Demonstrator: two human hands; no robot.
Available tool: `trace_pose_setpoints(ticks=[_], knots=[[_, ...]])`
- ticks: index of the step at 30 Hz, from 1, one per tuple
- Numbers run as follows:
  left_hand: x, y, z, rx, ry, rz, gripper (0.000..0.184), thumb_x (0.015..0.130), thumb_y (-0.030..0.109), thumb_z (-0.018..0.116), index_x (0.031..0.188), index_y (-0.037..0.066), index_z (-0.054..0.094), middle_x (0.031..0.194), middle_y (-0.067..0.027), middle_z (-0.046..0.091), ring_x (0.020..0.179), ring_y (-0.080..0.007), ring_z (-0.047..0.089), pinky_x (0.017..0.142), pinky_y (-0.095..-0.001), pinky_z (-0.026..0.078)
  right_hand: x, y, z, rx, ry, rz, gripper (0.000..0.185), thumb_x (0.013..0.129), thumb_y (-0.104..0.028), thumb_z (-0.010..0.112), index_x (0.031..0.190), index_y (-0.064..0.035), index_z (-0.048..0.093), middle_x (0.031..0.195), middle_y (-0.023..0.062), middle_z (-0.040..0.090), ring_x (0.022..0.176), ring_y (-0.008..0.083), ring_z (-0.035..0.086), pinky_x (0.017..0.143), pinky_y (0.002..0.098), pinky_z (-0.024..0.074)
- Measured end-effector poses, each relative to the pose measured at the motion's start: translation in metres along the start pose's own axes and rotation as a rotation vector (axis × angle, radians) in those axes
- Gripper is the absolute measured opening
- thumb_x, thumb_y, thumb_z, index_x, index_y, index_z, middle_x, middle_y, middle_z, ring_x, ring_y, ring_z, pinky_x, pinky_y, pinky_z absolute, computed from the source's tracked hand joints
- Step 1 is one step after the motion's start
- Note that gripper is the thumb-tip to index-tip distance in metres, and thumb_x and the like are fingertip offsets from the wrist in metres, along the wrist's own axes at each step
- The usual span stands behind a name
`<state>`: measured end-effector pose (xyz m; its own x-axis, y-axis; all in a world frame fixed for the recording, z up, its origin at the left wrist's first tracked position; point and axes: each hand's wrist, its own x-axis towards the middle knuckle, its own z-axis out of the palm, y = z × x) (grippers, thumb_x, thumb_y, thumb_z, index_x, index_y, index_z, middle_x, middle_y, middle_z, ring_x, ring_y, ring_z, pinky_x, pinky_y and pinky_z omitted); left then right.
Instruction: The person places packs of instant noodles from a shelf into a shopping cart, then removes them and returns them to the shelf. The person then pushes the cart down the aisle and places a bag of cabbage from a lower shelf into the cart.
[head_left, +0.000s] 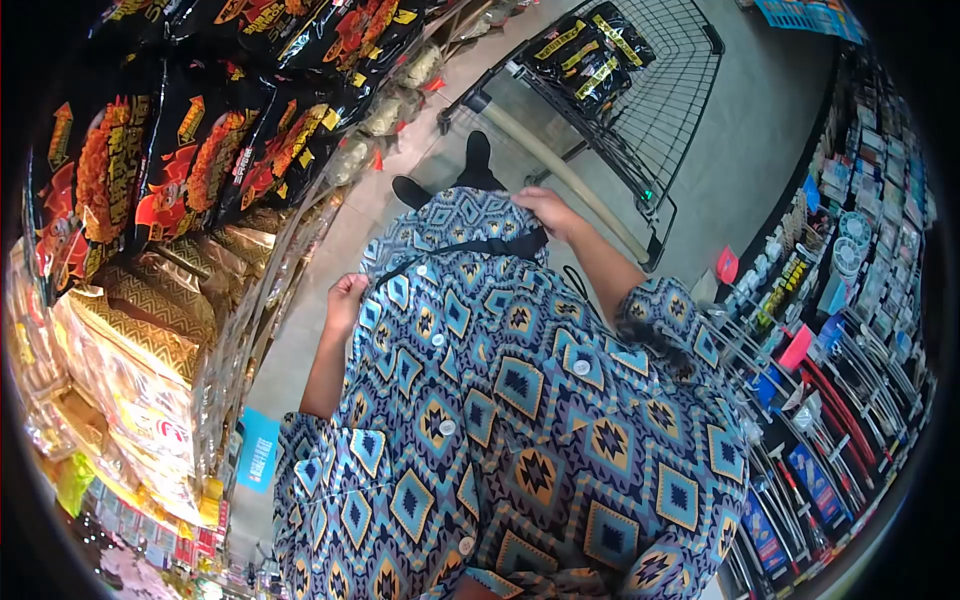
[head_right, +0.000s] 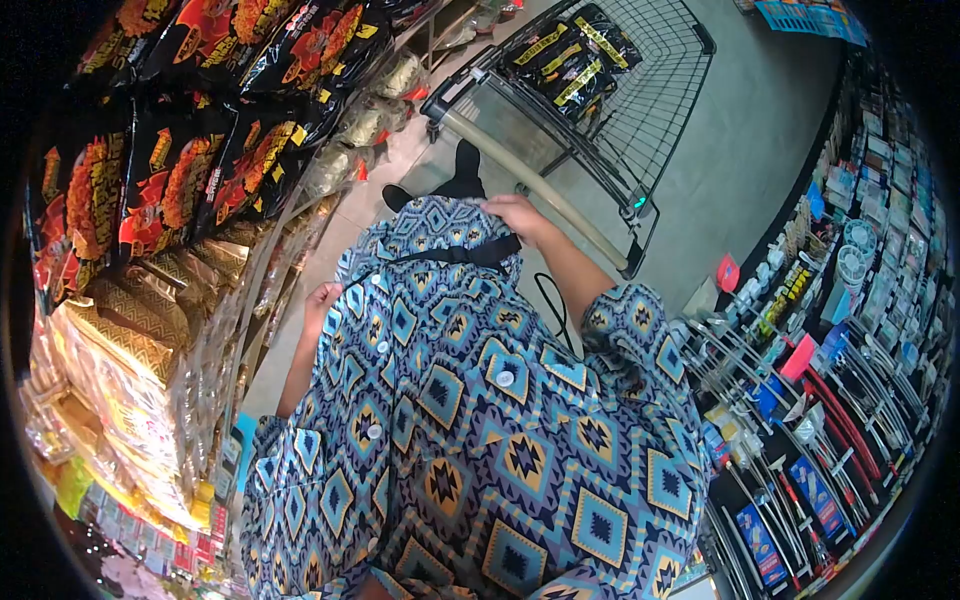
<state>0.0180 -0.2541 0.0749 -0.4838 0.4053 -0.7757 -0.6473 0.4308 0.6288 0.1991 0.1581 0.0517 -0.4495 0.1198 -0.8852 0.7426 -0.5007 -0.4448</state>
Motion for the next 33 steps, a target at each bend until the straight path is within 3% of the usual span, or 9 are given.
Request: trace_pose_setpoints(ticks=[3, 11, 15, 19, 22, 24, 27, 29, 33], knots=[[0.017, 0.004, -0.006, 0.248, -0.043, -0.009, 0.017, 0.097, 0.019, 0.061, 0.092, 0.003, 0.066, 0.078, 0.0033, 0.062, 0.065, -0.0042, 0.05, 0.061, -0.0225, 0.043, 0.018, 0.009, 0.01, -0.063, 0.246, -0.042, 0.018, 0.092, -0.024, 0.066, 0.094, -0.0061, 0.066, 0.086, 0.0021, 0.068, 0.074, 0.0116, 0.061, 0.069, 0.0288, 0.0494], [0.04, 0.072, 0.01, 0.135, -0.207, -0.377, 0.057, 0.096, 0.052, 0.053, 0.118, 0.0, 0.061, 0.104, -0.0059, 0.068, 0.086, -0.0139, 0.064, 0.077, -0.0296, 0.05, -0.004, -0.035, 0.028, 0.058, 0.042, 0.133, 0.033, 0.091, -0.037, 0.067, 0.096, -0.0041, 0.066, 0.091, 0.0018, 0.068, 0.077, 0.0118, 0.063, 0.072, 0.028, 0.051], [0.06, 0.086, 0.028, -0.145, -0.348, -0.372, 0.046, 0.096, 0.039, 0.061, 0.117, -0.002, 0.062, 0.104, -0.0082, 0.069, 0.087, -0.0153, 0.066, 0.079, -0.03, 0.052, 0.027, -0.019, 0.04, -0.364, 0.056, -0.166, 0.034, 0.092, -0.039, 0.066, 0.089, -0.0046, 0.068, 0.08, -0.001, 0.064, 0.072, 0.0093, 0.055, 0.067, 0.028, 0.0471], [0.112, 0.057, 0.039, -0.171, -0.316, -0.201, 0.032, 0.094, 0.027, 0.065, 0.112, 0.001, 0.064, 0.098, -0.006, 0.069, 0.081, -0.0149, 0.065, 0.075, -0.0293, 0.053, 0.06, 0.004, 0.035, -0.396, 0.223, -0.314, 0.036, 0.093, -0.039, 0.066, 0.082, -0.0042, 0.067, 0.074, -0.0031, 0.06, 0.068, 0.0079, 0.05, 0.065, 0.0277, 0.0449], [0.101, 0.063, 0.063, -0.093, -0.215, -0.188, 0.021, 0.093, 0.025, 0.066, 0.101, 0.005, 0.067, 0.09, -0.0035, 0.068, 0.075, -0.0135, 0.064, 0.07, -0.0303, 0.054, 0.05, -0.011, 0.035, -0.424, 0.094, -0.193, 0.045, 0.093, -0.046, 0.062, 0.094, -0.0017, 0.071, 0.087, 0.0029, 0.067, 0.079, 0.0109, 0.057, 0.075, 0.0289, 0.0479], [0.111, 0.066, 0.058, -0.06, -0.302, -0.389, 0.025, 0.092, 0.028, 0.068, 0.101, 0.005, 0.067, 0.092, -0.0038, 0.069, 0.08, -0.0142, 0.065, 0.074, -0.0306, 0.054, 0.05, -0.034, 0.033, -0.586, 0.035, -0.04, 0.06, 0.089, -0.055, 0.061, 0.108, 0.0008, 0.071, 0.107, 0.0108, 0.07, 0.096, 0.0168, 0.063, 0.089, 0.0322, 0.0475], [0.102, 0.096, 0.075, -0.067, -0.4, -0.417, 0.023, 0.093, 0.026, 0.066, 0.101, 0.005, 0.066, 0.093, -0.0046, 0.07, 0.083, -0.0145, 0.066, 0.075, -0.0294, 0.054, 0.043, -0.067, 0.044, -0.461, -0.215, 0.055, 0.063, 0.086, -0.058, 0.064, 0.11, 0.0004, 0.07, 0.109, 0.0118, 0.069, 0.099, 0.0186, 0.062, 0.092, 0.0335, 0.0462], [0.098, 0.109, 0.082, -0.131, -0.458, -0.364, 0.02, 0.094, 0.023, 0.065, 0.101, 0.004, 0.065, 0.093, -0.0049, 0.07, 0.084, -0.0143, 0.066, 0.075, -0.0278, 0.054, 0.045, -0.07, 0.057, -0.616, -0.221, -0.04, 0.048, 0.089, -0.046, 0.066, 0.107, -0.0019, 0.07, 0.103, 0.0087, 0.07, 0.096, 0.0163, 0.062, 0.09, 0.0321, 0.0468], [0.131, 0.093, 0.084, -0.256, -0.239, -0.218, 0.016, 0.092, 0.015, 0.066, 0.103, 0.003, 0.067, 0.091, -0.0067, 0.07, 0.086, -0.0148, 0.065, 0.076, -0.0311, 0.054, 0.067, -0.057, 0.071, -0.293, -0.114, -0.221, 0.015, 0.089, -0.014, 0.069, 0.096, -0.0012, 0.069, 0.093, 0.005, 0.071, 0.087, 0.0126, 0.063, 0.083, 0.0301, 0.0497]])
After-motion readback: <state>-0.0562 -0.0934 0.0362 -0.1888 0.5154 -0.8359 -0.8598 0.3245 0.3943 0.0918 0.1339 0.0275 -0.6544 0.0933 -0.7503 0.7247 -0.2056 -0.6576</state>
